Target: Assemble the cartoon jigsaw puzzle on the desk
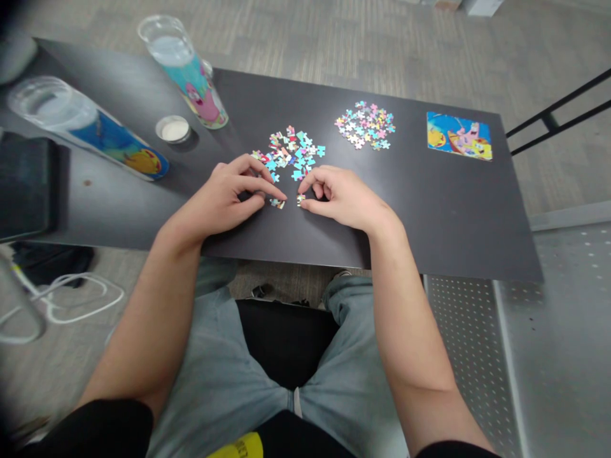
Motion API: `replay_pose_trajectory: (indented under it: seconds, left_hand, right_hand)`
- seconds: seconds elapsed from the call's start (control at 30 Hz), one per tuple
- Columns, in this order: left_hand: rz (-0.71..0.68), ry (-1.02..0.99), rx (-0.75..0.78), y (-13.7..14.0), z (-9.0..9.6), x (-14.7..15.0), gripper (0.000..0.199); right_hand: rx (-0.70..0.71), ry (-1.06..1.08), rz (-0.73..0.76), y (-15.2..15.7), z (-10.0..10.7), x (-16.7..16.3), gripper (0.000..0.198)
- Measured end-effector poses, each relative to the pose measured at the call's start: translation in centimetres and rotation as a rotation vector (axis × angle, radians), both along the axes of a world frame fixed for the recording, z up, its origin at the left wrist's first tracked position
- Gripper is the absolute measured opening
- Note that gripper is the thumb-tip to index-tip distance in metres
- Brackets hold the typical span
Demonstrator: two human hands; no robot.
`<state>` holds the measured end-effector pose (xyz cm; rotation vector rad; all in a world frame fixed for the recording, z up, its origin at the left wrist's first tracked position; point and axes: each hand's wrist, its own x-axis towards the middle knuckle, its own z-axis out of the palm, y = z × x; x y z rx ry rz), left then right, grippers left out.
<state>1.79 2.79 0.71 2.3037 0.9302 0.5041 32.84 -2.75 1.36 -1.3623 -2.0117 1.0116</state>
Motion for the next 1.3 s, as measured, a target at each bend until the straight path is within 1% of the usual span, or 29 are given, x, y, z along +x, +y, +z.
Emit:
replay_pose_trajectory:
  seconds: [0.07,0.13,0.27,0.4,0.5,0.57,0.67,0.77,0.83,0.93,0.97,1.03,1.13,1.2,1.23,1.3]
  left_hand:
    - [0.007,-0.052,0.004,0.1,-0.2,-0.1,0.028]
    - [0.013,-0.078,0.016,0.2,-0.2,-0.3,0.023]
    - [-0.001,-0.01,0.024,0.2,-0.1,-0.1,0.017]
    - [0.007,0.029,0.008,0.2,0.1,0.2,0.025]
    - [0.033,-0.041,-0.018,0.2,0.3,-0.1,0.023]
    - [0.019,-0.062,-0.032,0.2,0.4,-0.5,0.026]
    - [-0.012,-0.03,-0.037,0.2,0.7,-0.9,0.023]
    - [0.003,-0.004,-0.027,0.2,0.6,-0.9,0.022]
    - [0.015,-0.002,-0.014,0.1,0.5,-0.8,0.023]
    - [0.005,-0.032,0.01,0.0,0.3,-0.8,0.022]
    - [-0.001,-0.053,0.016,-0.1,0.3,-0.8,0.022]
    - [0.003,-0.103,0.022,-0.1,0.3,-0.9,0.021]
    - [0.084,-0.141,0.051,0.2,0.4,-1.2,0.017]
    - [0.176,-0.105,0.083,0.5,0.2,-1.5,0.017]
    - [0.219,-0.076,0.093,0.6,0.0,-1.6,0.02]
    - [0.299,-0.012,0.116,0.9,-0.7,-1.9,0.033]
  right_hand:
    - [0.006,0.005,0.002,0.0,0.0,0.0,0.014]
    - [0.015,0.009,0.008,0.1,0.0,0.0,0.014]
    - [0.062,0.011,0.032,0.1,0.0,-0.1,0.013]
    - [0.044,-0.018,0.025,0.1,0.3,-0.2,0.013]
    - [0.043,-0.024,0.027,0.1,0.5,-0.3,0.014]
    - [0.042,-0.03,0.036,0.1,0.5,-0.3,0.013]
    - [0.041,-0.025,0.04,0.1,0.3,-0.3,0.012]
    - [0.057,-0.013,0.046,0.1,0.2,-0.1,0.014]
    - [0.022,0.008,0.045,0.1,0.3,0.2,0.022]
    - [-0.085,0.096,0.003,0.0,0.9,1.3,0.039]
    - [-0.105,0.109,-0.03,0.0,1.1,1.8,0.04]
    - [-0.101,0.086,-0.116,-0.2,1.5,3.0,0.037]
    - [-0.083,0.012,-0.24,-0.3,1.8,4.6,0.026]
    - [-0.112,0.005,-0.266,-0.3,1.8,5.4,0.022]
    - [-0.131,0.007,-0.263,-0.2,1.8,5.6,0.021]
    - [-0.161,-0.002,-0.242,0.0,1.7,5.8,0.021]
